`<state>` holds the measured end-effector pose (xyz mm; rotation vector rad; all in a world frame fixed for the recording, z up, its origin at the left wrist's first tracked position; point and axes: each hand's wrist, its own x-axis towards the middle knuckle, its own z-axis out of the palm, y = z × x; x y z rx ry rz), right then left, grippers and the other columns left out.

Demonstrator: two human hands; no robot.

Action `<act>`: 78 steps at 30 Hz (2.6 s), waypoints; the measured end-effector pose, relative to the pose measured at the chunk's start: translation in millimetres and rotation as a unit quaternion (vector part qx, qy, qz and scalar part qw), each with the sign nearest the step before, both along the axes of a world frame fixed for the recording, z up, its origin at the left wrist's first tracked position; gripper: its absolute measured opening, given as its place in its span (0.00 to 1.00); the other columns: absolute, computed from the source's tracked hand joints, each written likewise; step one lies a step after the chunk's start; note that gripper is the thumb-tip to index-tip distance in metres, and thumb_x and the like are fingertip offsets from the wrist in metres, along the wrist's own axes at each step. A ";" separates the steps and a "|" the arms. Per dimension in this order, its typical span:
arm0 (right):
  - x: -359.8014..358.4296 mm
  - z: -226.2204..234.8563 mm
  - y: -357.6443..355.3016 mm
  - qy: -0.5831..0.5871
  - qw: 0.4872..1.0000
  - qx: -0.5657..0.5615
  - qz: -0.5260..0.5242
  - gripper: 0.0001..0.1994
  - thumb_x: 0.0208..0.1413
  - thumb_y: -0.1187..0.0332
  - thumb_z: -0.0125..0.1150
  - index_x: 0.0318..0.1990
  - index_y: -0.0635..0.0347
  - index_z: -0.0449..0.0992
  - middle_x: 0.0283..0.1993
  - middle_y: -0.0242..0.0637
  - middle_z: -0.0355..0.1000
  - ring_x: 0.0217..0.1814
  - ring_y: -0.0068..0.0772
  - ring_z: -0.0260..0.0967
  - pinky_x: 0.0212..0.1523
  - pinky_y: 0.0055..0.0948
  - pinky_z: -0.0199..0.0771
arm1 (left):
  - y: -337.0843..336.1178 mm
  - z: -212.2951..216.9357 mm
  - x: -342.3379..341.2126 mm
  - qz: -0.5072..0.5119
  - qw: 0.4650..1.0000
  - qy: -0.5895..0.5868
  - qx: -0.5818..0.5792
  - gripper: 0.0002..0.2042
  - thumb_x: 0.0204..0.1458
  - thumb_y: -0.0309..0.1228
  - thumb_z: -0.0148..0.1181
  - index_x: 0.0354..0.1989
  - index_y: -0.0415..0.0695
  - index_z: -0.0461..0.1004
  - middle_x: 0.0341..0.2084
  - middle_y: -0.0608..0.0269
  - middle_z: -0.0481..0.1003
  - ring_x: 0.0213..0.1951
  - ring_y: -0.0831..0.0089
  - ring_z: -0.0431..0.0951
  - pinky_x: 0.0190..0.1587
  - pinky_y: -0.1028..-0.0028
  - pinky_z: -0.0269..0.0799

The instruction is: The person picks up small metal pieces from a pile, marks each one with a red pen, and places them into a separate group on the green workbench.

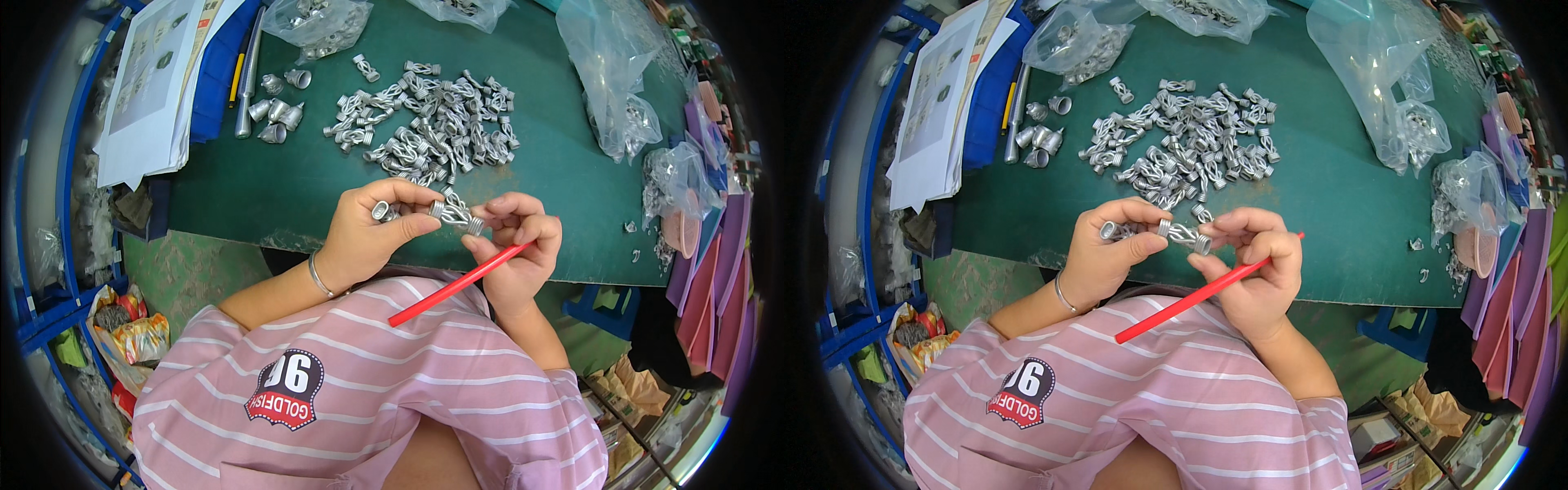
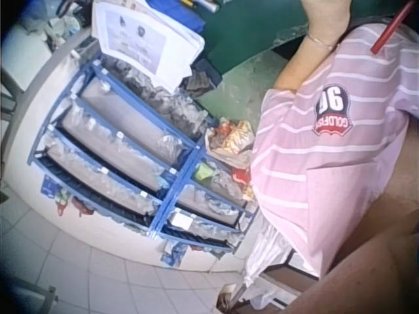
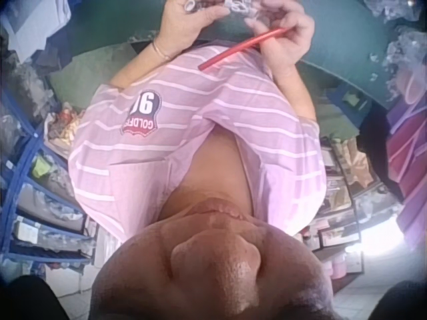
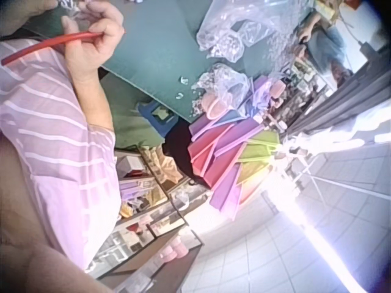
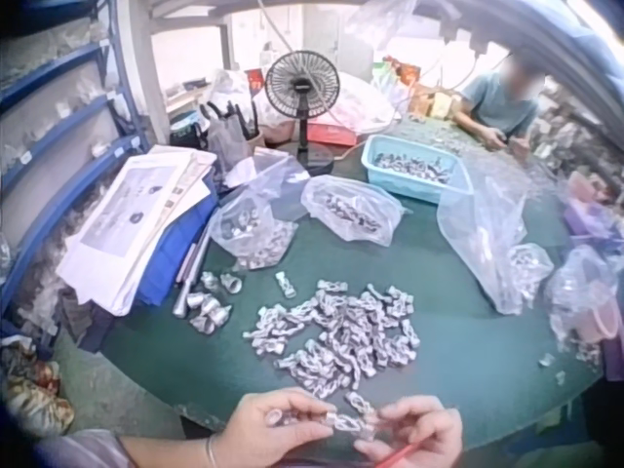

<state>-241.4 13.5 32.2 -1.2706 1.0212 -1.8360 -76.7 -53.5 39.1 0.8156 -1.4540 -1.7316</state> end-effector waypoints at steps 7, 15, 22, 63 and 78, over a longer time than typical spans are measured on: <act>5.8 8.2 -1.3 0.060 0.996 -0.072 -0.006 0.16 0.47 0.77 0.62 0.30 0.60 0.56 0.40 0.51 0.66 0.38 0.37 0.71 0.37 0.31 0.75 | -1.8 1.2 1.0 -0.066 0.925 0.138 0.348 0.12 0.50 0.25 0.55 0.43 0.35 0.69 0.31 0.59 0.72 0.25 0.79 0.69 0.26 0.82 0.69; -24.5 -6.0 -1.3 0.026 0.980 0.195 -0.034 0.07 0.55 0.76 0.51 0.28 0.61 0.60 0.31 0.41 0.70 0.29 0.25 0.66 0.31 0.20 0.68 | -13.9 14.0 10.2 -0.086 0.826 0.293 0.473 0.09 0.50 0.24 0.53 0.40 0.37 0.66 0.24 0.64 0.69 0.23 0.72 0.69 0.29 0.78 0.69; -19.1 -12.1 -11.8 0.424 0.898 0.110 -0.035 0.15 0.32 0.82 0.65 0.20 0.61 0.61 0.29 0.42 0.69 0.31 0.42 0.66 0.33 0.31 0.66 | 6.6 89.5 -9.5 -0.318 0.906 0.135 -0.245 0.06 0.44 0.24 0.56 0.33 0.42 0.73 0.32 0.60 0.74 0.29 0.68 0.76 0.28 0.77 0.72; -3.4 16.9 -5.8 0.178 0.979 -0.066 -0.074 0.20 0.37 0.85 0.65 0.27 0.59 0.56 0.34 0.47 0.70 0.35 0.35 0.71 0.32 0.27 0.74 | -15.3 9.1 -8.2 -0.148 0.918 0.093 0.356 0.11 0.55 0.32 0.51 0.37 0.35 0.69 0.23 0.54 0.74 0.13 0.83 0.63 0.13 0.86 0.54; -14.7 -13.1 -43.6 0.441 0.883 0.127 -0.100 0.13 0.36 0.79 0.64 0.23 0.61 0.62 0.23 0.39 0.65 0.25 0.41 0.65 0.27 0.32 0.66 | -18.8 -0.2 5.4 -0.010 0.923 0.136 0.359 0.07 0.53 0.30 0.53 0.37 0.40 0.68 0.15 0.71 0.61 0.15 0.82 0.60 0.14 0.84 0.52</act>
